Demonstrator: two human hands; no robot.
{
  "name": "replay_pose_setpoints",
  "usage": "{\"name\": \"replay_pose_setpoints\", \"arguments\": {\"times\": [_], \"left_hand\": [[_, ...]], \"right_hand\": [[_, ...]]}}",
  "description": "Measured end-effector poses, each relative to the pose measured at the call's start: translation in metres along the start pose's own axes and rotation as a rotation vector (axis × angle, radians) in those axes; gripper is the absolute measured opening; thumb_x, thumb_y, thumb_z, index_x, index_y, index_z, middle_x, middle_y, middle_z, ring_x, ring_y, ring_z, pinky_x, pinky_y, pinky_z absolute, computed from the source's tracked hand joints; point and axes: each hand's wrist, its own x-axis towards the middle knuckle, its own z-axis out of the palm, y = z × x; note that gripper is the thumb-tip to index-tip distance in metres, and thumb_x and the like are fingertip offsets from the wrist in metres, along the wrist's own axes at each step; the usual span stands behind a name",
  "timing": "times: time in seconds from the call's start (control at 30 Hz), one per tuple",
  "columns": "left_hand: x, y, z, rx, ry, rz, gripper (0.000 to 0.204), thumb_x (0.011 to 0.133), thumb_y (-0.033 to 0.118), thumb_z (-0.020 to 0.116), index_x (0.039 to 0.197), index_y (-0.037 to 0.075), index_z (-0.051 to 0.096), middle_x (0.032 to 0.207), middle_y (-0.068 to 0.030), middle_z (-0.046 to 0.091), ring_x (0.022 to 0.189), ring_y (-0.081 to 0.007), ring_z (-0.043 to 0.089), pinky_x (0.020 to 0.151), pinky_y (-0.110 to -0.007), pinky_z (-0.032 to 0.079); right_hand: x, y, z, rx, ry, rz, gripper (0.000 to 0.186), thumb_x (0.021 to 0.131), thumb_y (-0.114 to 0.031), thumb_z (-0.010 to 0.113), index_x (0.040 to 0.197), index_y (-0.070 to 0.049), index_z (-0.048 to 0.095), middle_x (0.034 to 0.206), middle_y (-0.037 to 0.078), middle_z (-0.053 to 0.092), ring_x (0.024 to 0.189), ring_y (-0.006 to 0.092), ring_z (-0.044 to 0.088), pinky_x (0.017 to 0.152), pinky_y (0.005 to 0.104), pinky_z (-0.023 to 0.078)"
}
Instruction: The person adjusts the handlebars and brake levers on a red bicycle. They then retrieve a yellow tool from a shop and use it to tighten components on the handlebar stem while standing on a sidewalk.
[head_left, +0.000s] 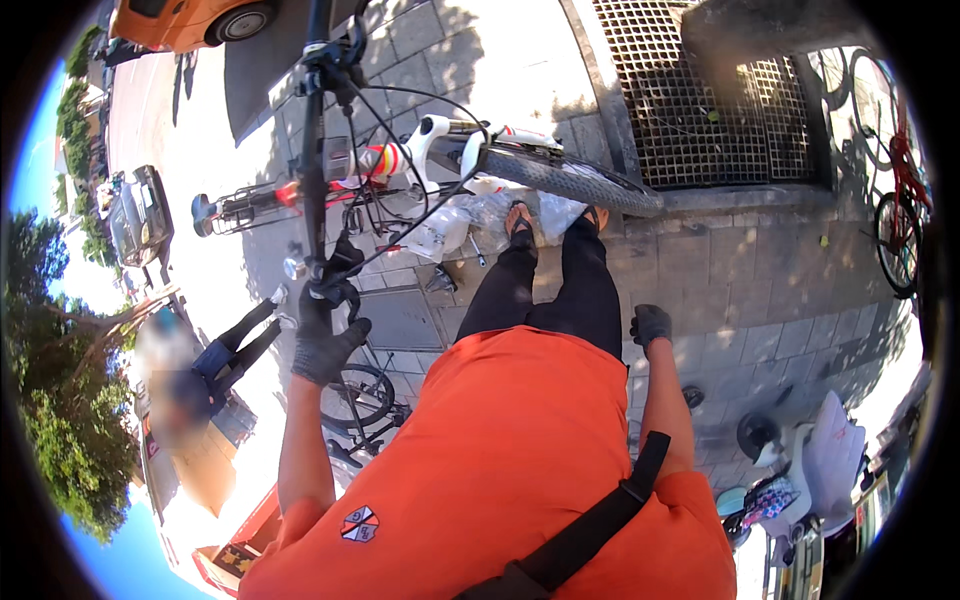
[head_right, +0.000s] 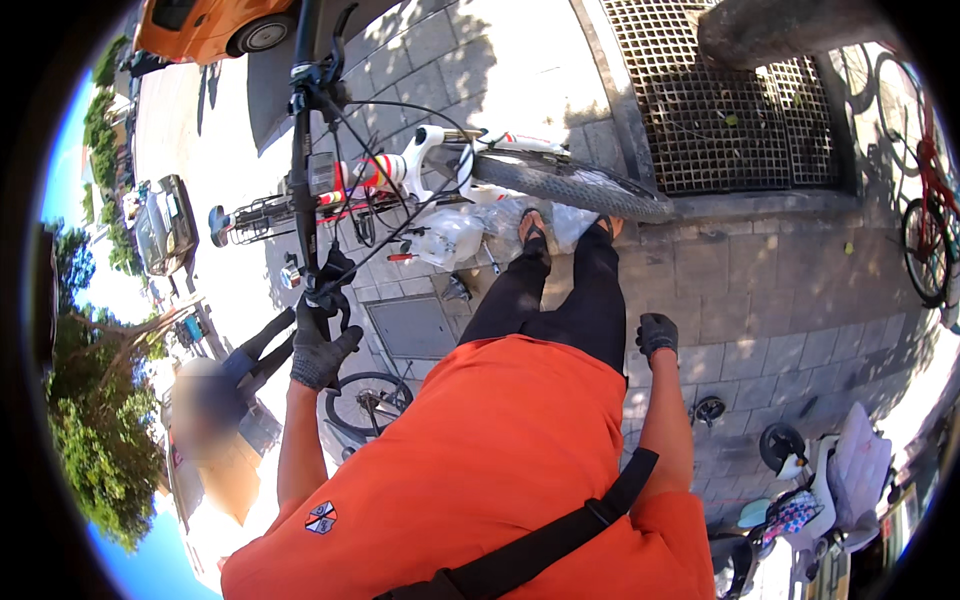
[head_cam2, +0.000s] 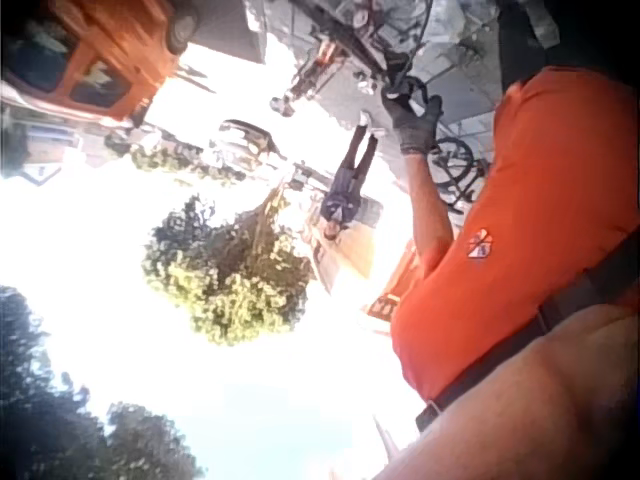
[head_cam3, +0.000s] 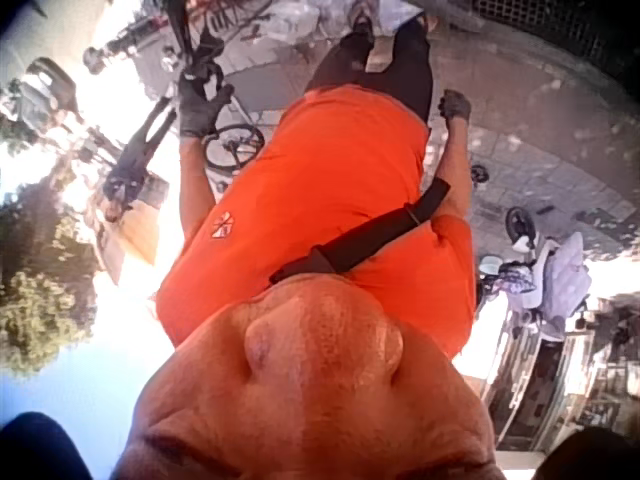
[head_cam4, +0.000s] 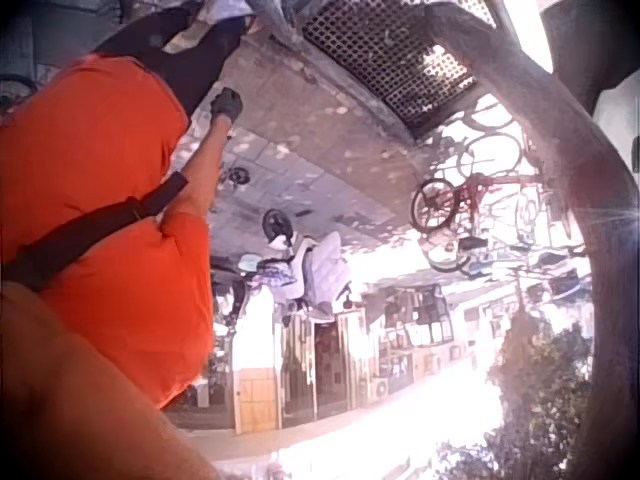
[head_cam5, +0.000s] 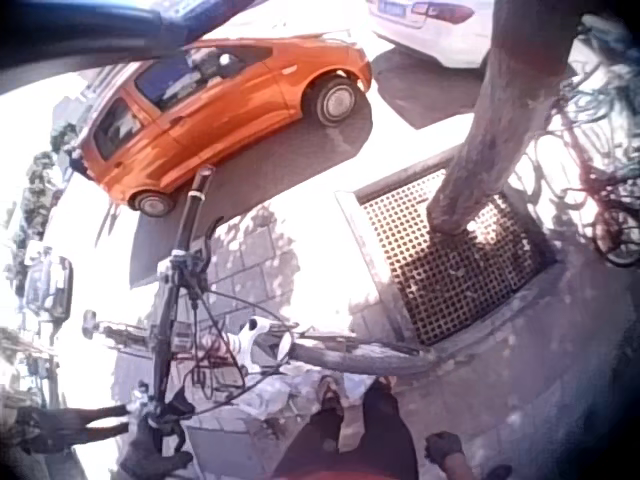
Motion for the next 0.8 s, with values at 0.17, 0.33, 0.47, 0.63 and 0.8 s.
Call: {"name": "replay_pose_setpoints", "arguments": {"times": [0.17, 0.33, 0.47, 0.63, 0.8], "left_hand": [[0.008, -0.01, -0.007, 0.079, 0.155, 0.037, 0.118, 0.06, 0.029, 0.095, 0.156, 0.003, 0.032, 0.14, -0.0192, 0.056, 0.135, -0.0323, 0.053, 0.116, -0.042, 0.04], [0.014, -0.025, -0.02, 0.403, 0.159, -0.026, 0.114, 0.057, 0.02, 0.094, 0.153, 0.004, 0.035, 0.133, -0.0131, 0.054, 0.123, -0.0252, 0.056, 0.109, -0.038, 0.047], [0.028, -0.03, -0.032, 0.348, 0.144, 0.006, 0.1, 0.06, 0.027, 0.091, 0.144, 0.003, 0.043, 0.126, -0.0157, 0.057, 0.115, -0.029, 0.058, 0.106, -0.039, 0.049], [0.027, -0.028, -0.044, 0.399, 0.129, 0.044, 0.091, 0.061, 0.031, 0.089, 0.139, 0.004, 0.05, 0.118, -0.016, 0.062, 0.114, -0.0323, 0.06, 0.1, -0.042, 0.052], [0.029, -0.029, -0.051, 0.387, 0.112, 0.082, 0.083, 0.062, 0.033, 0.088, 0.134, 0.006, 0.056, 0.108, -0.0142, 0.063, 0.105, -0.0325, 0.06, 0.094, -0.042, 0.05]], "right_hand": [[0.014, -0.066, -0.001, -0.172, -0.007, -0.228, 0.033, 0.094, -0.026, 0.067, 0.118, -0.003, 0.07, 0.08, 0.01, 0.071, 0.066, 0.023, 0.069, 0.057, 0.0397, 0.055], [-0.1, -0.268, 0.036, -0.63, 0.198, -1.097, 0.043, 0.091, -0.029, 0.073, 0.126, -0.004, 0.068, 0.112, 0.019, 0.071, 0.103, 0.0318, 0.071, 0.09, 0.0424, 0.055], [-0.278, -0.438, 0.091, -1.007, 0.283, -1.933, 0.061, 0.088, -0.031, 0.077, 0.14, -0.009, 0.056, 0.145, 0.017, 0.054, 0.138, 0.0359, 0.049, 0.117, 0.0478, 0.04], [-0.363, -0.552, 0.167, -1.7, 0.454, -2.237, 0.081, 0.084, -0.037, 0.081, 0.153, -0.01, 0.046, 0.152, 0.015, 0.05, 0.143, 0.0316, 0.045, 0.124, 0.0429, 0.034], [-0.378, -0.576, 0.203, -2.162, 0.308, -1.945, 0.088, 0.08, -0.036, 0.086, 0.153, -0.009, 0.045, 0.151, 0.014, 0.052, 0.141, 0.0304, 0.049, 0.12, 0.0404, 0.04]]}}
